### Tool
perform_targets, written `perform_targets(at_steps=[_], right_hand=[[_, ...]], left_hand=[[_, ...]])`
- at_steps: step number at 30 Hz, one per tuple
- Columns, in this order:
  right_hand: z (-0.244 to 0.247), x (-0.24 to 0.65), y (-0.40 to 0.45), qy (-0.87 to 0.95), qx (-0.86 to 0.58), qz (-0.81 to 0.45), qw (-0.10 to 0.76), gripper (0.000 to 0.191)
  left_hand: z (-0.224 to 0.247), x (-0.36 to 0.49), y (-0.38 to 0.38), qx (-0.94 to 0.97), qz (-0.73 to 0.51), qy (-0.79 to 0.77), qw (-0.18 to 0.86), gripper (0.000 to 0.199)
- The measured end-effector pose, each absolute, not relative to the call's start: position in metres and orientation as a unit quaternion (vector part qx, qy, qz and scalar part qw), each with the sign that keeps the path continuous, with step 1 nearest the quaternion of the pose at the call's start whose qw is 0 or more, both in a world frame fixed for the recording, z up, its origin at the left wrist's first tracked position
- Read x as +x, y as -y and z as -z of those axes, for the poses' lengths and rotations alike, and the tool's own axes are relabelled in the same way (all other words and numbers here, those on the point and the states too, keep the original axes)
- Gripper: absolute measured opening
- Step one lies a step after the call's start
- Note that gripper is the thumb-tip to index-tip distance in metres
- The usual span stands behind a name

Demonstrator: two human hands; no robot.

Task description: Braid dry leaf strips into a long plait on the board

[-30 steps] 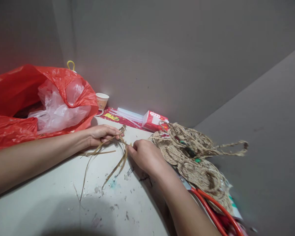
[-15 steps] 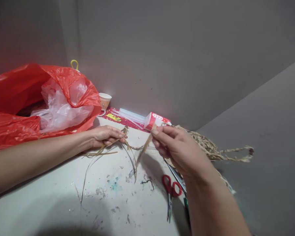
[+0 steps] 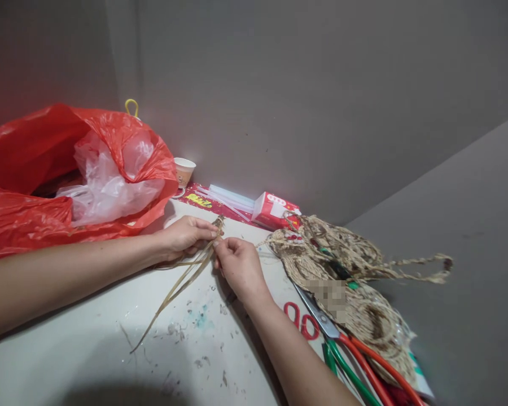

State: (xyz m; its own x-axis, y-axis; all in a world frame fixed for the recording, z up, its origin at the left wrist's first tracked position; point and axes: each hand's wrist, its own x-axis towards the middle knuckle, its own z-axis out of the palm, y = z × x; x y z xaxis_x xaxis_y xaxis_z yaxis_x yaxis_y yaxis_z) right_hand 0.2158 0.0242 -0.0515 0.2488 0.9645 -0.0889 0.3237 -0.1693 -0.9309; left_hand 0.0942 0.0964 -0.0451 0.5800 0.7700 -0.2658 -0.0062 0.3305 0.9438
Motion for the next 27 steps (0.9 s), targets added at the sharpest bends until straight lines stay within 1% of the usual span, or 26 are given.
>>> perform_targets(at_steps=[3,8,10,14,17,21,22,23,25,27], right_hand=[[0.052,0.216,-0.026,0.517,-0.689,-0.315,0.398,0.036],[0.055,0.218,-0.031,0.596,-0.714,-0.158,0.331,0.033],[0.056,0.218,-0.032,0.608,-0.715,-0.13,0.32,0.032],[0.053,0.213,-0.031,0.628,-0.685,-0.166,0.33,0.029],[0.047,0.214,-0.028,0.641,-0.66,-0.185,0.344,0.024],[0.037,0.23,-0.025,0.602,-0.685,-0.072,0.403,0.02],[0.036,0.234,-0.025,0.595,-0.685,-0.074,0.414,0.018],[0.034,0.237,-0.025,0.591,-0.68,-0.106,0.421,0.02],[0.034,0.24,-0.027,0.578,-0.649,-0.25,0.427,0.027],[0.033,0.238,-0.029,0.54,-0.596,-0.413,0.427,0.029]], left_hand=[[0.045,0.095,-0.093,0.525,-0.281,-0.391,0.702,0.009],[0.043,0.096,-0.088,0.538,-0.293,-0.387,0.689,0.007],[0.043,0.097,-0.088,0.532,-0.305,-0.387,0.688,0.006],[0.044,0.098,-0.092,0.517,-0.327,-0.401,0.682,0.006],[0.045,0.096,-0.099,0.492,-0.321,-0.395,0.706,0.004],[0.042,0.093,-0.105,0.461,-0.265,-0.36,0.766,0.003],[0.04,0.092,-0.105,0.455,-0.252,-0.354,0.777,0.004],[0.039,0.091,-0.105,0.452,-0.242,-0.348,0.785,0.006],[0.037,0.09,-0.105,0.45,-0.225,-0.335,0.797,0.009],[0.036,0.088,-0.106,0.454,-0.213,-0.325,0.802,0.012]])
